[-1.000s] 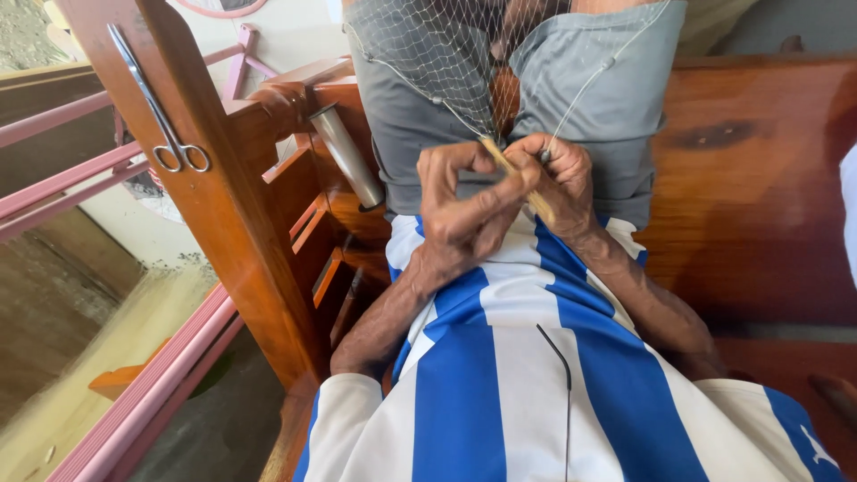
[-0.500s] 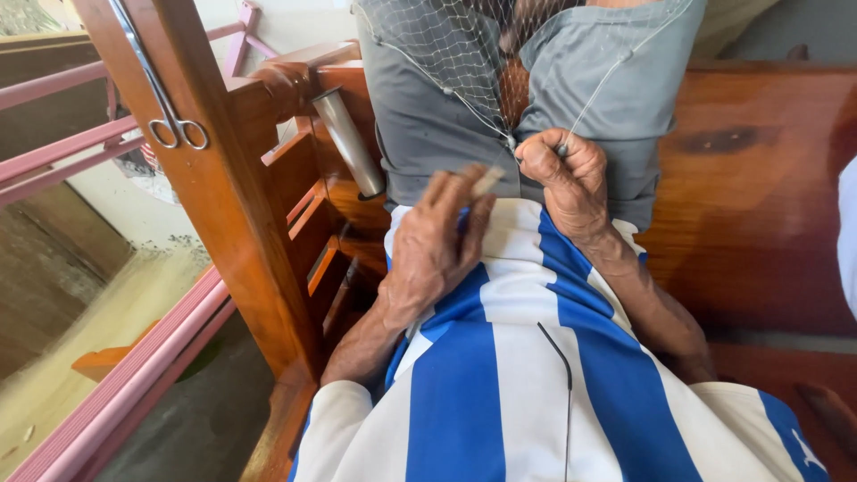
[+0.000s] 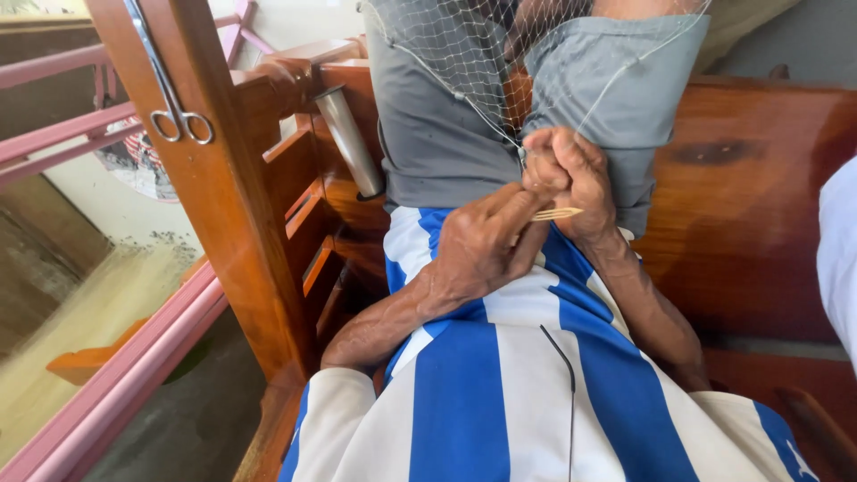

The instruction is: A person is using a wooden shuttle to weave or repair the mesh of a fishing net while sitting on a wooden bench.

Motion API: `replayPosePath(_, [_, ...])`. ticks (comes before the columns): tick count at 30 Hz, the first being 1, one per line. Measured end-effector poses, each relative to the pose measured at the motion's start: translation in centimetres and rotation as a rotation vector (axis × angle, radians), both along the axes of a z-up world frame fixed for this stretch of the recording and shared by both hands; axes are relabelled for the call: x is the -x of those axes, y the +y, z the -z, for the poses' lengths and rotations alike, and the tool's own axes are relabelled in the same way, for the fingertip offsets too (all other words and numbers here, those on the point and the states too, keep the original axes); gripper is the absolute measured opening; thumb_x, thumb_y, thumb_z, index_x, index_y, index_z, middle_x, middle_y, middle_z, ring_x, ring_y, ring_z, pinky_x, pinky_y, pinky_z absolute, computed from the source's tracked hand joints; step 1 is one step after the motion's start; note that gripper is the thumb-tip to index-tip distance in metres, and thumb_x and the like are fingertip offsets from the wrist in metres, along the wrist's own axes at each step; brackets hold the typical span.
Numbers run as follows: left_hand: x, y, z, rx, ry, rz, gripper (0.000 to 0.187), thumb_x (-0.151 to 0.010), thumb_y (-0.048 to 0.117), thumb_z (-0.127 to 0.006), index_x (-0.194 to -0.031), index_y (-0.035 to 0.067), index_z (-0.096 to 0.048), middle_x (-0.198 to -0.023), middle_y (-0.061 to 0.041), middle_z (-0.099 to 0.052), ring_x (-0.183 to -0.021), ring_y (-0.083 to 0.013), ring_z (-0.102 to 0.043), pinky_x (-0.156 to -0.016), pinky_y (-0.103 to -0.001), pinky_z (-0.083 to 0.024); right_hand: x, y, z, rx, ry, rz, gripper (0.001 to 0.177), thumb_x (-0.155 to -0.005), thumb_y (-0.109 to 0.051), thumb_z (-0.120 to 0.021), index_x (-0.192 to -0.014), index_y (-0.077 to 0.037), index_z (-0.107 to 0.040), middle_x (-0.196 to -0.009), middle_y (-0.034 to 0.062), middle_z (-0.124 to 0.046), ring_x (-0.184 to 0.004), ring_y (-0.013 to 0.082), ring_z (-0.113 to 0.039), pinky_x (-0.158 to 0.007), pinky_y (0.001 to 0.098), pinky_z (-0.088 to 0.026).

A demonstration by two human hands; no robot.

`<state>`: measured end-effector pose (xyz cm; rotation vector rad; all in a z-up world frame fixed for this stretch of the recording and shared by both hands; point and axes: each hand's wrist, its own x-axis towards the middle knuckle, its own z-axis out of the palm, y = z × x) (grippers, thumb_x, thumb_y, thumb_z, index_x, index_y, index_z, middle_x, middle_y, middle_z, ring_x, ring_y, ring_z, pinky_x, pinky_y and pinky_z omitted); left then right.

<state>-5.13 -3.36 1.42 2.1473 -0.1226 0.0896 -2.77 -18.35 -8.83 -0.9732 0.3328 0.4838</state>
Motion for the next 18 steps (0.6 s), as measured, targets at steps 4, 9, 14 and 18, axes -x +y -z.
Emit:
replayPosePath(4, [-0.6, 2.2, -1.4, 0.225, 0.067, -0.070, 0.019, -0.094, -0.006, -0.067, -0.108, 0.005, -0.074, -0.073, -0.005, -0.060, -0.058, -0.0196, -0.060, -0.055, -0.032, -0.051, -2.3, 0.2, -0.5, 0.005, 0.065, -0.035, 0.056, -0.112, -0.045, -0.051, -0.144, 0.000, -0.058, -0.057, -0.0044, -0.040, -0.049, 0.0079, -0.042, -0.055, 0.0251, -0.044])
replayPosePath(9, [-0.5, 4.0, -2.7, 0.133, 0.089, -0.127, 0.014, -0.095, -0.009, -0.062, -0.089, 0.003, -0.065, -0.069, -0.002, -0.049, -0.056, -0.0131, -0.044, -0.050, -0.031, -0.036, -5.0, 0.6, -0.5, 0.080, 0.120, -0.038, 0.051, -0.107, -0.042, -0.064, -0.142, -0.005, -0.065, -0.057, -0.0050, -0.048, -0.054, 0.0062, -0.047, -0.080, 0.0308, -0.059])
replayPosePath(14, [-0.6, 5.4, -2.4, 0.180, 0.093, -0.129, 0.012, -0.095, -0.008, -0.057, -0.090, 0.000, -0.066, -0.073, -0.005, -0.061, -0.056, -0.0130, -0.054, -0.053, -0.028, -0.046, -5.5, 0.4, -1.0, 0.121, -0.043, 0.000, 0.026, -0.106, -0.014, -0.056, -0.122, 0.000, -0.072, -0.071, 0.0067, -0.066, -0.065, 0.0148, -0.063, -0.101, 0.0423, -0.068])
replayPosePath(18, [0.1, 7.0, -0.4, 0.082, 0.075, -0.131, 0.012, -0.099, 0.001, -0.054, -0.093, 0.002, -0.065, -0.075, -0.006, -0.061, -0.053, -0.0124, -0.051, -0.046, -0.027, -0.046, -4.4, 1.4, -3.3, 0.493, -0.434, -0.079, 0.029, -0.113, -0.008, -0.048, -0.130, 0.005, -0.068, -0.113, 0.0160, -0.069, -0.089, 0.0246, -0.069, -0.088, 0.0348, -0.060])
